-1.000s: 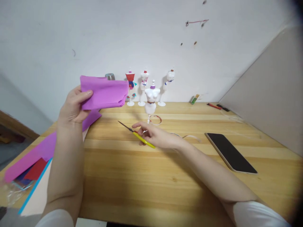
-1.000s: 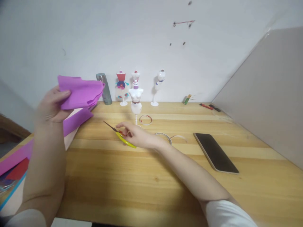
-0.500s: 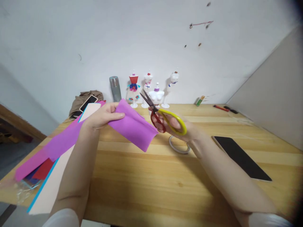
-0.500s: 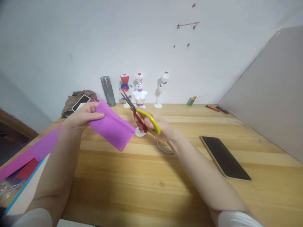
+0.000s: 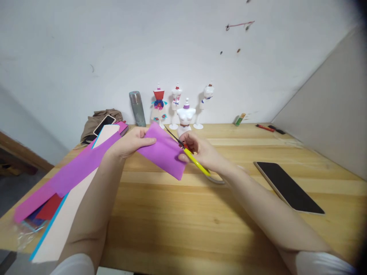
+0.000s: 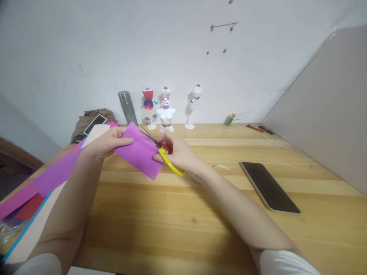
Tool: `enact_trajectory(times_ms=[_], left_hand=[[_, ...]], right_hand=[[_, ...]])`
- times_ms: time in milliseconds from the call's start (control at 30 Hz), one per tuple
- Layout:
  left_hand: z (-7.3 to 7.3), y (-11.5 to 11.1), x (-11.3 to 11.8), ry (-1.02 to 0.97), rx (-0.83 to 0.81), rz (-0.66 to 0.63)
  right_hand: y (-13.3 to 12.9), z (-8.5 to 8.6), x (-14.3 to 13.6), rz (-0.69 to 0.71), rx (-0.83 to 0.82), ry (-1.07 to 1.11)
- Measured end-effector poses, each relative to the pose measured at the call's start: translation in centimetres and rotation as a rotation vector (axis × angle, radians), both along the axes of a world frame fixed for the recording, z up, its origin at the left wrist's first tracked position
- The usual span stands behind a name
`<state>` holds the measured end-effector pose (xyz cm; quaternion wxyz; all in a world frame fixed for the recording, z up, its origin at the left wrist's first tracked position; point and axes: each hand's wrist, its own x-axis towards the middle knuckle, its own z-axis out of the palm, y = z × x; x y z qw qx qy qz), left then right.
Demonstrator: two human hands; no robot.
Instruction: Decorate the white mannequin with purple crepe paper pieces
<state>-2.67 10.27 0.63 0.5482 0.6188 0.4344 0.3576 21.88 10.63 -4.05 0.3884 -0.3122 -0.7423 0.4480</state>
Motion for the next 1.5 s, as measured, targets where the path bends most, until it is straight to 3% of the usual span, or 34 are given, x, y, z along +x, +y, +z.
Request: enact_trajectory(times_ms=[167, 467, 567, 667, 833, 1067, 1300, 1500], left_hand=[[0.0, -0.4, 0.4, 0.046, -0.014, -0.069], [-1.3, 0.6, 0.9, 0.014, -0.013, -0.005], [-1.2, 0.6, 0.8, 0.015, -0.018, -0.003], [-0.9, 0.4, 0.5, 0.049, -0.005, 0.047], [-0.5, 0.1, 0.1, 0.099, 0.041, 0.077], [-0.5, 0.2, 0.3, 0.079, 0.046, 0.101], [-0.4, 0.0, 0.6, 0.124, 0.004, 0.086], [-0.5, 0.1, 0.6, 0.122, 0.003, 0.063]], right_hand=[[-0.2, 0.0, -0.7, -0.091, -0.135, 0.132], [-0.3, 0.0, -0.4, -0.017, -0.219, 0.179], [0.3, 0.0, 0.3, 0.025, -0.156, 0.119], [0.6, 0.8, 1.5, 0.055, 0.034, -0.110], [0.6, 2.3, 3.1, -0.034, 0.309, -0.484], [0.7, 2.3, 3.6, 0.088, 0.321, -0.491], [0.7, 1.6, 3.2, -0.003, 0.336, -0.553], [0.7, 1.4, 2.6, 0.031, 0.343, -0.524]])
